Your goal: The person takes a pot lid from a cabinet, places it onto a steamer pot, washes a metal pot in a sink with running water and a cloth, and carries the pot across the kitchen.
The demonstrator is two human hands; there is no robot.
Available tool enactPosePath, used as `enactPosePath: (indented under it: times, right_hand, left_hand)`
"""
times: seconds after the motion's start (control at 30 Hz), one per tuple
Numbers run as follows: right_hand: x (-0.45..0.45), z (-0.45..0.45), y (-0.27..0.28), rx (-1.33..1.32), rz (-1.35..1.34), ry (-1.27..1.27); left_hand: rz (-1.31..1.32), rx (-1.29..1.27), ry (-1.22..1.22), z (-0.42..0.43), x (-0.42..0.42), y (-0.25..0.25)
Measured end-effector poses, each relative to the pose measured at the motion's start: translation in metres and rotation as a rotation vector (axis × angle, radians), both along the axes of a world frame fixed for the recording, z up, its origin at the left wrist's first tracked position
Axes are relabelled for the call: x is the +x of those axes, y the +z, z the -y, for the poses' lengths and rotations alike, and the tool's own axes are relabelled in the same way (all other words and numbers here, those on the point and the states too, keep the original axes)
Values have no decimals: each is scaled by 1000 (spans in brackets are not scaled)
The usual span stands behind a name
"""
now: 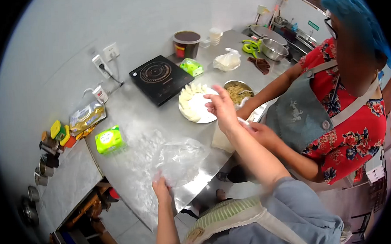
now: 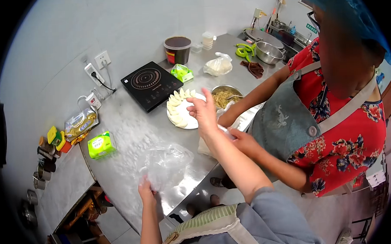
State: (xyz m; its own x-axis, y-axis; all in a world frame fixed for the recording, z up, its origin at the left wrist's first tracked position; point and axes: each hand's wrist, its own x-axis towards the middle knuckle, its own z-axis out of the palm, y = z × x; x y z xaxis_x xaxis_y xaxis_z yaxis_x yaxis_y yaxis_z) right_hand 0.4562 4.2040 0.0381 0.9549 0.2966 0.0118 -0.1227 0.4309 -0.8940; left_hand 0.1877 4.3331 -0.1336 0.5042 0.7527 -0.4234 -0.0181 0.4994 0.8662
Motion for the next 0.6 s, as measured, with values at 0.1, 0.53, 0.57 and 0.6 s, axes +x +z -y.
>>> enactPosePath:
  times: [0.1,0.53,0.57,0.6]
  right_hand:
    - [-48,-12,0,-372,171,377]
    - [-80,17,-199,-1247,416,275]
    - [-78,19,-193,-1255,240,441]
    - [-77,19,-200,-1257,241,443]
  left_hand:
    - [-1,-22,-96,-8,-9,19]
    - [104,-36,-98,-40,-60,-3]
    - [94,-14,-88,-42,-63,0]
    - [83,7,-78,-43,-65,1]
